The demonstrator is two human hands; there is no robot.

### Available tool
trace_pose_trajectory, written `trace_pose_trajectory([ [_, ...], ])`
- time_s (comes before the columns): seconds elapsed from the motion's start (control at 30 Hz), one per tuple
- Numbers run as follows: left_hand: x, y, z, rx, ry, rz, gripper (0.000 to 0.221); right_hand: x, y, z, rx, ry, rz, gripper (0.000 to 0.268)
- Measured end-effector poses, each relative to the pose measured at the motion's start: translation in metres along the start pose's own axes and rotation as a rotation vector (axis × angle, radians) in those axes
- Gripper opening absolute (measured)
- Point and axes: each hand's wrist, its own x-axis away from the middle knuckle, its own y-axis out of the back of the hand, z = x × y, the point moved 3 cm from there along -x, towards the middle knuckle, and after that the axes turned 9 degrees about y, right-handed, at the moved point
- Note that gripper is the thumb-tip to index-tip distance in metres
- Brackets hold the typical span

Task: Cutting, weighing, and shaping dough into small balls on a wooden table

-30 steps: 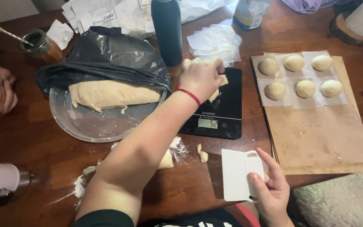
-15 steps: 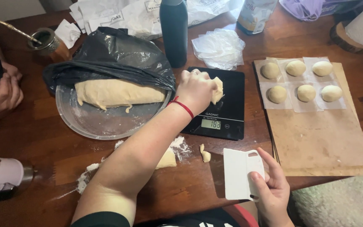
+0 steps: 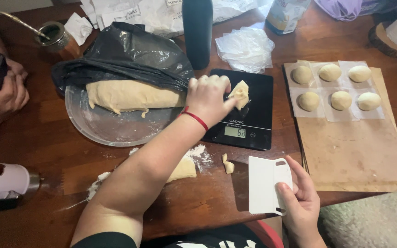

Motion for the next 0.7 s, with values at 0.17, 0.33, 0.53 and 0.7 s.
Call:
trace_pose_trajectory([
  [0.17,0.013,-0.007,-0.010,-0.144,0.016,0.018,0.057,0.001,-0.002,0.002,0.015,0.002,-0.007,0.063],
  [0.33,0.021,-0.019,-0.025,-0.270,-0.001,-0.027,0.081,0.001,-0.001,0.001,-0.014,-0.006,0.004,0.063],
  [0.53,0.015,-0.052,-0.025,-0.252,-0.124,-0.210,0.024,0.000,0.002,-0.002,0.004,0.010,0.000,0.063],
  [0.7,0.017,-0.046,-0.026,-0.314,-0.188,-0.211,0.016,0.000,0.002,-0.002,-0.012,-0.039,0.003,0.064],
])
